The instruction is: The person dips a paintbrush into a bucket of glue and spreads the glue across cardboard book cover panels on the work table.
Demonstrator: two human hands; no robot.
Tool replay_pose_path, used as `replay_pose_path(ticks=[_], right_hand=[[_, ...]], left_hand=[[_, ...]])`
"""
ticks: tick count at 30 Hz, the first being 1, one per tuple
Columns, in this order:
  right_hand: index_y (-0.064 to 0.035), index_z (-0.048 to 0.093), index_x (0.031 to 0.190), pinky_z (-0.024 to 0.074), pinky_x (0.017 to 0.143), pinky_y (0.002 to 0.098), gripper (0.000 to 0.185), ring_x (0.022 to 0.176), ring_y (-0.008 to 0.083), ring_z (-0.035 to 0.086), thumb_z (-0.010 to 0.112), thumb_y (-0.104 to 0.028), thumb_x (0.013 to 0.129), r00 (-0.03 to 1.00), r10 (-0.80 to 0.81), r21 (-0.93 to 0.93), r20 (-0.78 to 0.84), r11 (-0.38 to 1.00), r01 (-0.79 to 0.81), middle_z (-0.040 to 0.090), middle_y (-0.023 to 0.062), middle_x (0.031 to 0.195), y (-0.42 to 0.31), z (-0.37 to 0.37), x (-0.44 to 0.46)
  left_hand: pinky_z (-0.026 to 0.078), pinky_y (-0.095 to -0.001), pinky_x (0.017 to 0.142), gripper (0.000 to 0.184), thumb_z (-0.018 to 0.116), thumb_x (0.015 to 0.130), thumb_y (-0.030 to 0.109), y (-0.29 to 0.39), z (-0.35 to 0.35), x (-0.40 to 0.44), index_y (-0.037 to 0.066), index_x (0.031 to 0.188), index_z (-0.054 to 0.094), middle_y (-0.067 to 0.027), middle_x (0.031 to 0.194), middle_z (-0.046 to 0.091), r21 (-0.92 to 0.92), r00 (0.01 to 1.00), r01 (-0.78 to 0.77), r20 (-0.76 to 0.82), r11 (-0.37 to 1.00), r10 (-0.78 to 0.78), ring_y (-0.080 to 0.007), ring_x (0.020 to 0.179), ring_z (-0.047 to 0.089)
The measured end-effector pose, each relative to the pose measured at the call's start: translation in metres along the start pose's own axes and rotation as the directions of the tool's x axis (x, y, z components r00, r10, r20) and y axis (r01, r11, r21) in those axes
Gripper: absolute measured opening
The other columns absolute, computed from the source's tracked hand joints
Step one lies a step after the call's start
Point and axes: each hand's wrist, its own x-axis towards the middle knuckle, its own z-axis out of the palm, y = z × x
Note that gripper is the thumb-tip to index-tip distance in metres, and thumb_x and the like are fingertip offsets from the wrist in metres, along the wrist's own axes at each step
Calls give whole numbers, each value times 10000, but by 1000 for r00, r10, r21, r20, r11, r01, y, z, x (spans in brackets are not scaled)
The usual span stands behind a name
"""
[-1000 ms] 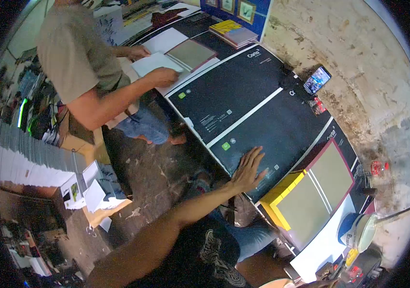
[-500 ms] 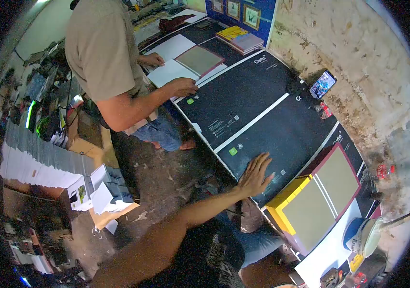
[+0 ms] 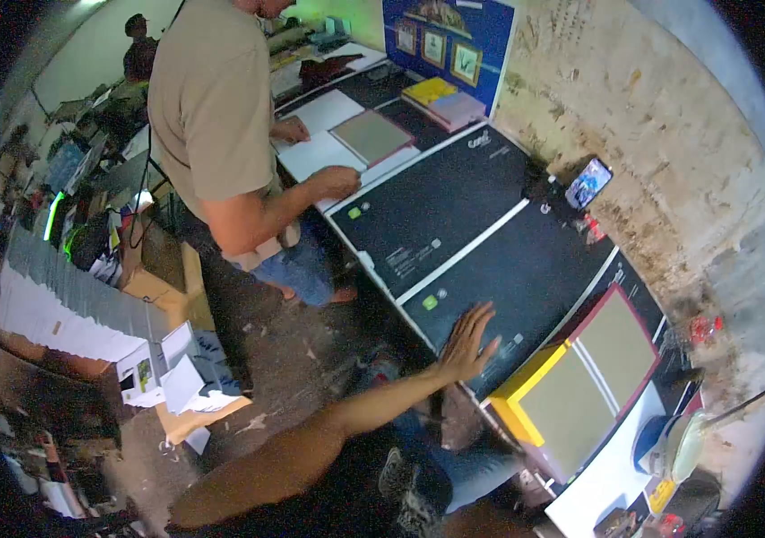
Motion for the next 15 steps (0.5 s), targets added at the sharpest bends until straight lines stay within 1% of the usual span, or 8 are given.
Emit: replay_pose_path(ticks=[2,4,5,7,8,11,14,15], right_hand=[[-50,560,649,507,599,354,359,609,241,603,679,-318,858,999,27,47,23,999,-29,625,105,660,-1,7,-8],[-51,559,673,505,600,351,345,613,238,599,676,-317,860,998,54,74,29,996,-56,622,102,669,0,9,-16],[-52,559,685,504,601,350,339,616,237,598,675,-317,861,997,67,84,31,994,-69,621,100,673,0,9,-19],[-52,558,708,503,603,348,326,620,234,594,672,-316,863,996,83,103,43,991,-87,618,97,682,0,9,-22],[-53,557,720,502,604,347,320,622,232,592,671,-316,864,994,92,113,50,989,-97,617,96,687,0,10,-25],[-54,556,756,500,606,343,304,629,228,586,666,-315,866,991,117,134,59,983,-124,613,91,700,-3,10,-29],[-55,554,792,498,609,339,291,636,223,580,662,-314,869,988,130,152,79,978,-141,609,86,714,-5,11,-30],[-55,553,804,497,610,338,287,638,222,578,661,-313,870,987,139,154,86,977,-151,608,85,718,-4,11,-31]], left_hand=[[230,-456,1106,542,379,982,349,-10,8,0,-19,1377,329,-205,1461,296,-252,993,111,-18,961,-119,-352,1361,272],[234,-447,1106,552,308,1002,369,-8,15,13,-7,1407,302,-178,1482,285,-508,978,195,33,839,-207,-311,1367,278],[172,-411,1133,650,189,1001,477,-2,22,17,23,1466,188,-134,1516,239,-634,953,293,252,716,-167,-245,1400,210],[121,-387,1145,727,157,971,561,23,41,20,44,1481,124,-115,1532,199,-745,908,370,417,555,-46,-229,1415,148],[95,-375,1151,765,141,956,603,34,52,22,55,1488,92,-105,1540,180,-777,874,418,486,470,26,-221,1423,116],[28,-355,1154,853,108,903,694,43,88,30,81,1493,45,-80,1556,116,-685,692,695,720,217,54,-209,1430,51],[18,-354,1155,880,123,884,722,58,82,25,92,1495,56,-72,1559,96,-723,721,671,688,162,82,-206,1428,54],[7,-353,1156,863,111,896,704,81,44,29,84,1495,68,-73,1556,103,-706,698,691,707,154,112,-201,1426,59]])
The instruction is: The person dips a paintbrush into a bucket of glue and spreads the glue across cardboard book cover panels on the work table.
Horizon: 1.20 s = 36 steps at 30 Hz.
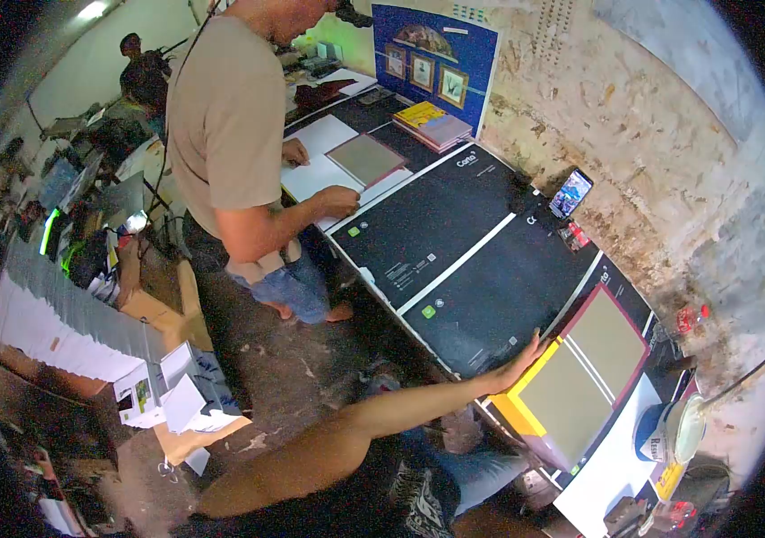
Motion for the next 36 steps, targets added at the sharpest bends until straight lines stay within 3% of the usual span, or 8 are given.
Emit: replay_pose_path(ticks=[9,13,16,19,21,25,31,36], right_hand=[[-59,548,911,491,617,328,273,659,209,560,649,-311,878,998,60,52,33,997,-61,596,71,759,0,2,-5],[-60,546,958,488,620,323,278,668,203,553,643,-309,882,997,69,65,36,995,-71,591,64,777,-2,3,-6],[-62,544,994,486,623,319,286,675,198,547,639,-308,884,996,82,67,37,994,-85,587,60,790,-1,2,-9],[-63,543,1030,484,626,316,298,681,194,541,635,-307,887,996,78,58,33,995,-80,583,55,804,-2,-3,-14],[-64,542,1053,482,627,313,307,686,191,537,632,-307,889,996,82,57,41,995,-85,580,52,813,0,-5,-16],[-65,539,1101,479,631,309,330,695,185,529,627,-306,892,995,85,33,50,996,-87,575,46,831,1,-13,-11],[-67,536,1172,475,636,302,372,709,176,517,618,-304,898,983,177,71,43,981,-179,567,36,858,13,-20,-8],[-69,533,1232,471,640,296,411,720,169,508,612,-302,902,861,508,178,24,846,-503,560,29,880,31,-38,6]], left_hand=[[154,-351,1116,670,213,972,498,-45,-7,-31,42,1461,176,-103,1489,237,-78,990,-132,41,988,136,-202,1363,218],[253,-358,1078,594,295,984,413,-55,-6,-65,30,1435,252,-124,1434,337,230,987,-154,69,961,142,-215,1311,322],[327,-363,1050,539,357,993,350,-53,-15,-99,20,1416,309,-140,1392,411,582,974,-223,103,782,200,-224,1272,401],[401,-369,1021,484,418,1002,287,-47,-29,-129,11,1397,367,-156,1350,486,628,972,-145,-52,764,228,-234,1234,479],[549,-300,709,260,485,978,166,-39,-43,-153,-26,1126,580,-126,966,674,390,909,-56,-360,919,209,-196,856,669],[479,-284,463,420,449,993,298,2,-70,-192,0,712,537,-81,635,586,418,539,-4,-764,908,354,-130,513,580],[474,-259,476,499,484,975,351,14,-108,-224,8,625,583,-50,529,547,418,364,263,-877,869,312,-126,443,531],[491,-229,577,297,528,965,255,6,-99,-205,-24,991,625,-96,784,674,625,329,-2,-737,781,590,-109,583,606]])
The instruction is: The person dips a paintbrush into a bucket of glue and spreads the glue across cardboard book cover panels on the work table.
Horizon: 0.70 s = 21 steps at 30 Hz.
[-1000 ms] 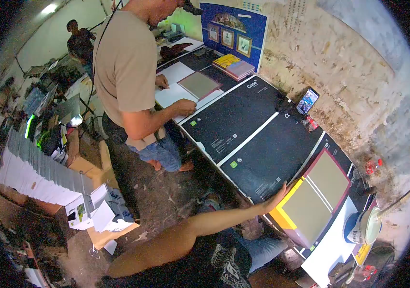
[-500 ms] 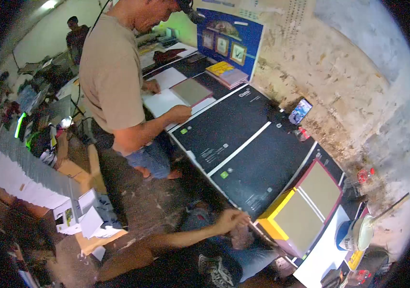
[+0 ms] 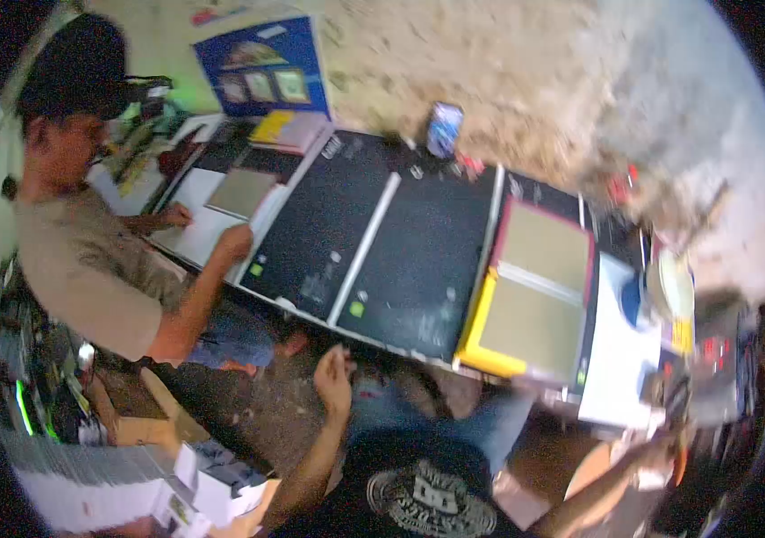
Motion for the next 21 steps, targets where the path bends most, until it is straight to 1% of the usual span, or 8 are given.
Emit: replay_pose_path(ticks=[4,5,7,10,13,16,17,21], right_hand=[[-71,531,1279,469,643,291,445,729,163,500,606,-301,906,954,283,127,-99,955,-270,555,22,898,3,-3,32],[-35,557,1231,461,624,272,412,721,146,504,615,-277,903,998,64,187,-19,981,-60,574,38,925,31,-10,40],[-23,638,884,357,537,203,256,618,78,429,660,-279,883,985,129,383,-110,921,-78,534,15,769,-26,13,30],[-13,658,958,410,603,219,239,689,94,511,648,-241,887,1000,4,274,-21,962,2,603,29,809,-27,8,49],[-29,611,825,329,543,228,293,598,85,446,600,-305,922,992,42,294,-119,956,-5,529,9,690,-74,26,59],[-15,604,832,346,534,221,278,591,89,463,604,-278,921,989,10,366,-149,929,46,546,19,709,-89,29,63],[-6,603,840,351,530,218,274,592,89,468,610,-269,919,986,9,407,-168,911,61,554,24,722,-92,30,62],[10,611,887,363,529,202,243,588,89,477,627,-232,909,993,47,448,-111,894,8,584,44,744,-90,27,65]], left_hand=[[379,-217,418,327,513,972,261,46,40,5,-34,1055,629,-85,653,646,-2,954,216,211,976,-211,-94,468,558],[347,-216,381,330,548,955,277,46,54,10,-33,934,658,-54,566,596,46,964,102,241,994,-110,-74,415,500],[305,-228,352,422,601,922,318,56,88,17,12,632,592,-7,485,488,80,973,21,226,997,-39,-50,392,416],[228,-241,419,671,366,953,573,62,145,28,58,548,507,30,462,390,-213,934,189,341,959,-108,-62,417,326],[353,-233,611,754,215,929,663,57,186,23,22,964,609,-36,718,568,-116,803,151,594,982,-53,-105,642,482],[353,-320,888,833,128,922,674,61,221,4,7,1295,460,-141,1228,545,-200,793,232,605,952,-66,-212,1117,500],[207,-416,1068,873,92,910,685,62,222,1,9,1411,328,-147,1477,307,-204,726,279,684,938,-67,-286,1366,262],[231,-434,1078,760,236,946,593,73,242,6,-32,1355,380,-192,1409,372,-133,804,149,594,980,-42,-303,1323,324]])
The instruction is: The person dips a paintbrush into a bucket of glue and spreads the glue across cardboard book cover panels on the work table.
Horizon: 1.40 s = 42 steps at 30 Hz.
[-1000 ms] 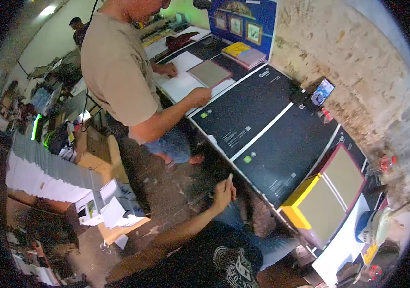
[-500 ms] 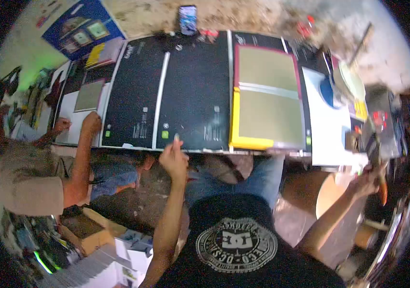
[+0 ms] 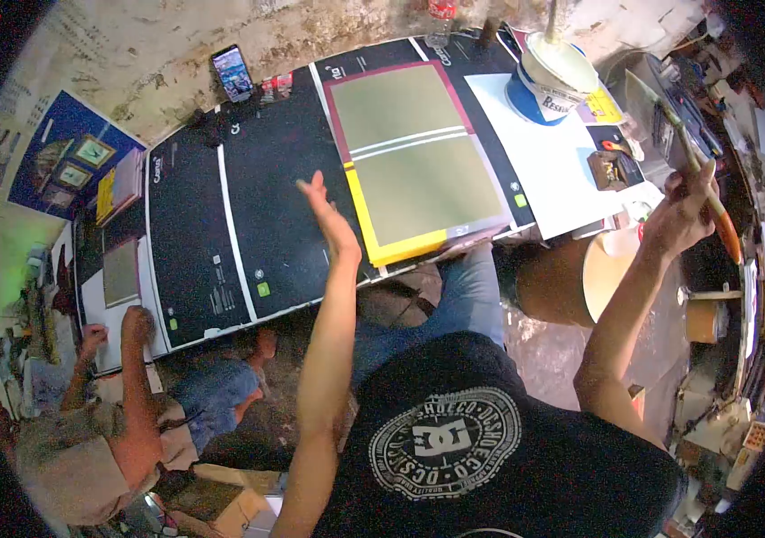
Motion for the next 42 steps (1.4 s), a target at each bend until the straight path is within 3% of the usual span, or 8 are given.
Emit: replay_pose_path(ticks=[7,10,13,19,27,31,34,42], right_hand=[[11,612,893,371,547,195,231,665,80,488,632,-219,906,999,32,34,-29,999,-31,574,36,781,35,-12,12],[2,617,898,371,548,198,214,657,73,476,641,-210,900,997,30,-1,-77,1000,-30,565,31,777,34,-23,10],[-10,634,976,343,571,194,223,689,73,465,582,-222,926,996,-22,-332,-88,943,-8,543,12,821,49,-68,7],[-131,425,1383,497,697,260,601,929,181,557,517,112,842,955,-193,-908,226,314,278,492,96,1141,65,-202,-11],[-157,447,1372,521,752,379,457,926,343,617,535,-150,923,897,-317,-951,307,-82,297,599,190,1091,111,-161,15],[-28,526,1264,525,789,289,452,974,216,624,631,5,826,934,-347,-839,81,483,252,612,116,1140,151,-96,59],[-13,619,1149,471,681,231,311,772,109,593,638,-145,868,999,12,-35,44,999,-10,646,46,951,163,-2,122],[-3,687,876,513,656,325,408,706,213,666,711,-395,765,619,384,-622,686,751,224,685,142,767,284,94,192]], left_hand=[[337,-418,1000,493,475,949,361,47,66,62,-64,1197,499,-220,1190,504,289,946,-285,-71,914,317,-348,1149,469],[364,-425,985,551,524,907,420,54,124,92,-60,1176,523,-194,1148,558,422,867,-493,313,761,388,-352,1119,508],[395,-415,973,613,597,833,477,53,204,102,-19,1190,545,-168,1168,586,713,749,-663,630,227,207,-328,1129,526],[502,-438,881,703,726,655,564,32,277,152,-2,1067,653,-204,1102,642,804,788,-593,592,52,-167,-362,1038,617],[509,-412,883,477,722,689,392,28,299,149,64,1033,685,-166,1113,646,850,840,-527,516,-23,-166,-319,1063,615],[492,-429,898,655,661,729,576,23,303,155,13,1062,665,-217,1111,633,828,816,-558,560,55,-143,-359,1049,613],[489,-403,870,549,617,819,510,25,296,166,14,1050,662,-209,1085,646,738,781,-612,621,284,68,-328,1038,624],[496,-287,859,323,508,966,155,113,109,141,-46,1211,572,-186,1033,669,327,848,-498,379,803,371,-198,953,651]])
